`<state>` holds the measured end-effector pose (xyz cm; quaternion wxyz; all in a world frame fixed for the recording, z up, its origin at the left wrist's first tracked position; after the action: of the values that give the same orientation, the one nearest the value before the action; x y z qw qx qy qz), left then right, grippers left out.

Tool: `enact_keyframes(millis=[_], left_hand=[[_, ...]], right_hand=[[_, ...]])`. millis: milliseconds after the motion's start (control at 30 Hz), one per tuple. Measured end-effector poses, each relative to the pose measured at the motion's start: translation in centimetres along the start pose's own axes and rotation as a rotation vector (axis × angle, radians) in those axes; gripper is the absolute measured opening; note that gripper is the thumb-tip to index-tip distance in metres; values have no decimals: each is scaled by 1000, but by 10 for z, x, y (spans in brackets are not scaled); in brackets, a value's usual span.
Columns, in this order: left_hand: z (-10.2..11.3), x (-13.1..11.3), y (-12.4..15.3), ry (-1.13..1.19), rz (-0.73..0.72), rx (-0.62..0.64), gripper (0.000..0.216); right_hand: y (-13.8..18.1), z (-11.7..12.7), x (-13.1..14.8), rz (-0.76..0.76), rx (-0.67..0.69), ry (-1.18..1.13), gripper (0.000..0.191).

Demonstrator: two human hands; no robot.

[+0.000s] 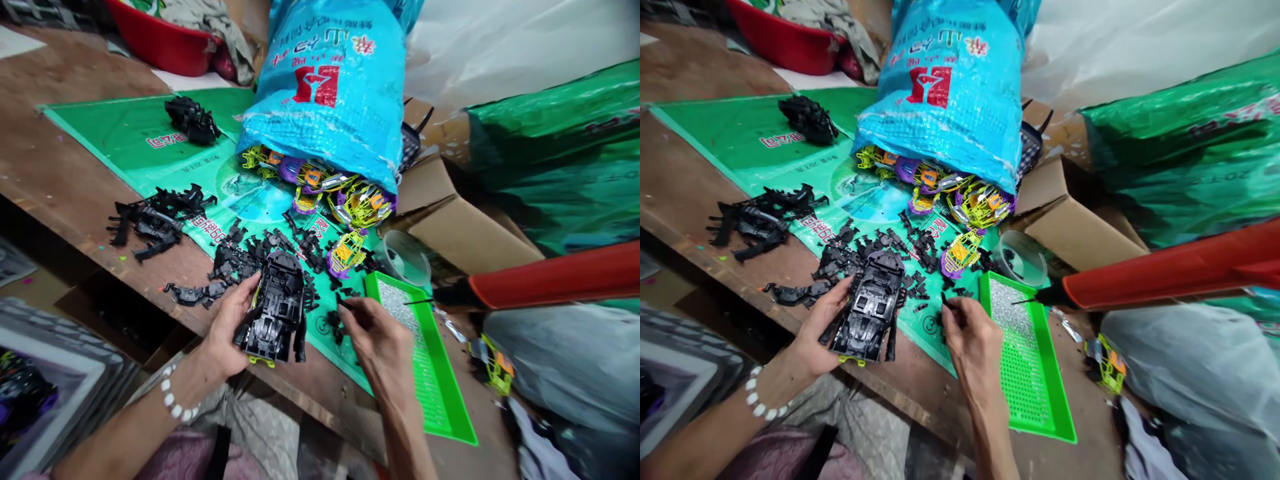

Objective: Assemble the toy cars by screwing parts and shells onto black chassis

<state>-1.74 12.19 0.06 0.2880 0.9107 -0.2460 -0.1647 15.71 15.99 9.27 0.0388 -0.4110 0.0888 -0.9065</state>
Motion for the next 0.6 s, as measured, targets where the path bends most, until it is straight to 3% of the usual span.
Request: enact_keyframes(millis=[67,167,267,433,600], left_hand=[[-3,0,1,-4,-29,10,37],[-7,2,2,-14,-75,25,38],[-13,4,2,-22,-133,47,36],[-12,4,5,-33,-191,3,35],[-14,7,9,-27,-182,1,38]], right_hand=[[19,18,16,-40,-47,-71,26],[50,30,37,-139,-117,-229,20],[72,8,57,-146,-76,-292,17],[90,-19,35,-372,-126,-368,31],[86,-19,32,-342,-100,-342,31]])
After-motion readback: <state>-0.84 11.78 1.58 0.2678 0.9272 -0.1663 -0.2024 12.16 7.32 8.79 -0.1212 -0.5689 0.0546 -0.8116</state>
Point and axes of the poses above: each hand's wrist, its own y-axis away from the middle knuckle, its own z-axis out of the back of the hand, x = y × z, the point moved 10 cm from there along -y, towards the middle knuckle, and after that the axes turned 7 degrees about -y, right-handed, at the moved point
